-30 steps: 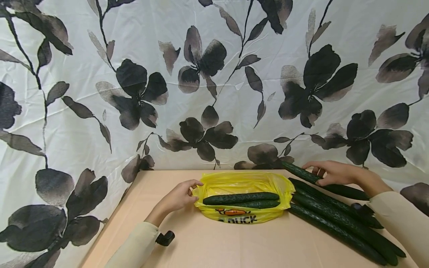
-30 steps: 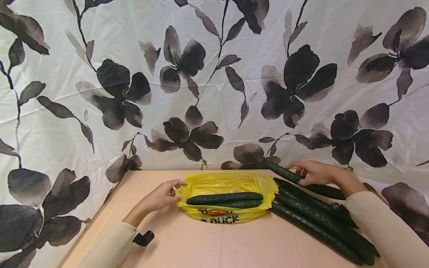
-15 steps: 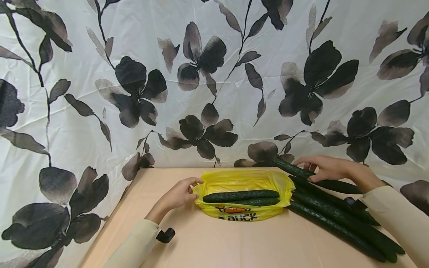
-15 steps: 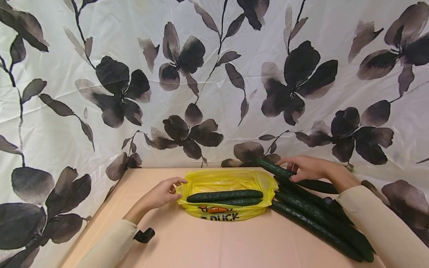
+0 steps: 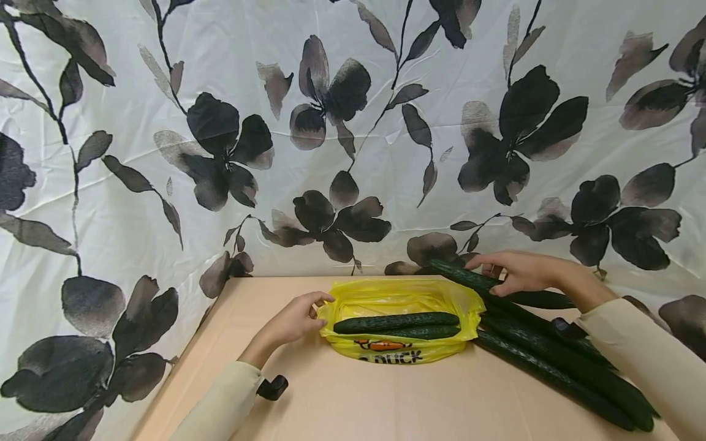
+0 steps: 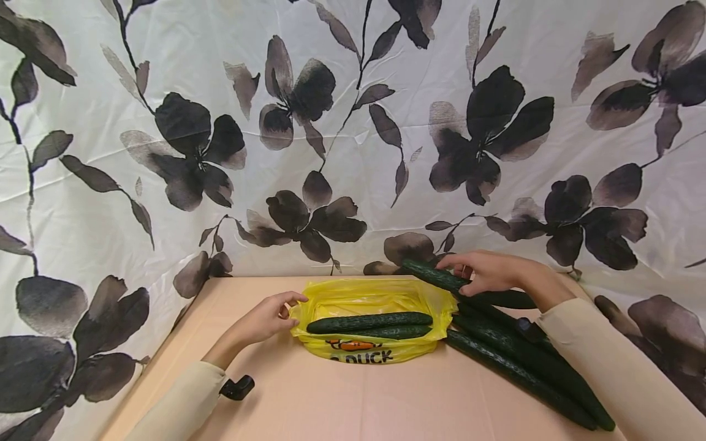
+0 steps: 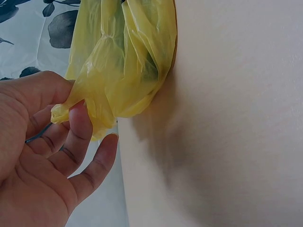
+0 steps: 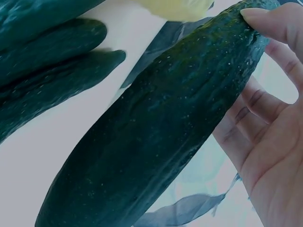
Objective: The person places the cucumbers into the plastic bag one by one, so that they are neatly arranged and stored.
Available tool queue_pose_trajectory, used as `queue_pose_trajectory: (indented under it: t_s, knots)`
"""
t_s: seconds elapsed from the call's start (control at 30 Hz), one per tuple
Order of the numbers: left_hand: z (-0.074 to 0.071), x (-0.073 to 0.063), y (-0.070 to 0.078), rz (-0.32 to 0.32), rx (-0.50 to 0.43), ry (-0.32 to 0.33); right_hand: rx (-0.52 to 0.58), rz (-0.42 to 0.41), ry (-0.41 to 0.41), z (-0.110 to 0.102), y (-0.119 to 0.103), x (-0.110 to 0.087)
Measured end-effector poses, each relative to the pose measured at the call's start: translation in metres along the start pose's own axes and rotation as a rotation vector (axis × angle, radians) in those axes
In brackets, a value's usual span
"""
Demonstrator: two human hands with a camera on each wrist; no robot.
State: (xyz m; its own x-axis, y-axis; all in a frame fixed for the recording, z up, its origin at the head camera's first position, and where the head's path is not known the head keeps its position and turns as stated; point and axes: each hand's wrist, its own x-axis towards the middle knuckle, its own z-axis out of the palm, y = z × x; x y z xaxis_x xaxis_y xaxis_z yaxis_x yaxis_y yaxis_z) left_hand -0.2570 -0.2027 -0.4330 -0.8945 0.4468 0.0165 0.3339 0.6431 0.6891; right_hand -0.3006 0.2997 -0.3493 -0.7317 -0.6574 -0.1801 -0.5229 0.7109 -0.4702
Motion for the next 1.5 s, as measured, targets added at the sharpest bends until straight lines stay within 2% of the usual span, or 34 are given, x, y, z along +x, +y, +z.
queue_pose_trajectory:
  t_s: [0.57, 0.97, 1.2, 1.5]
  knots:
    - [0.001, -0.003, -0.002, -0.003, -0.006, 0.001, -0.047, -0.064, -0.052, 0.002, -0.043, 0.036]
    - [0.001, -0.003, -0.002, -0.003, -0.004, -0.004, -0.037, -0.13, -0.107, 0.007, -0.064, 0.058]
    - [-0.001, -0.002, -0.001, 0.005, 0.011, 0.002, -0.048, -0.189, -0.107, 0.008, -0.074, 0.069]
    - [0.001, 0.0, -0.001, -0.006, 0.014, -0.002, -0.055, -0.215, -0.125, 0.013, -0.087, 0.083]
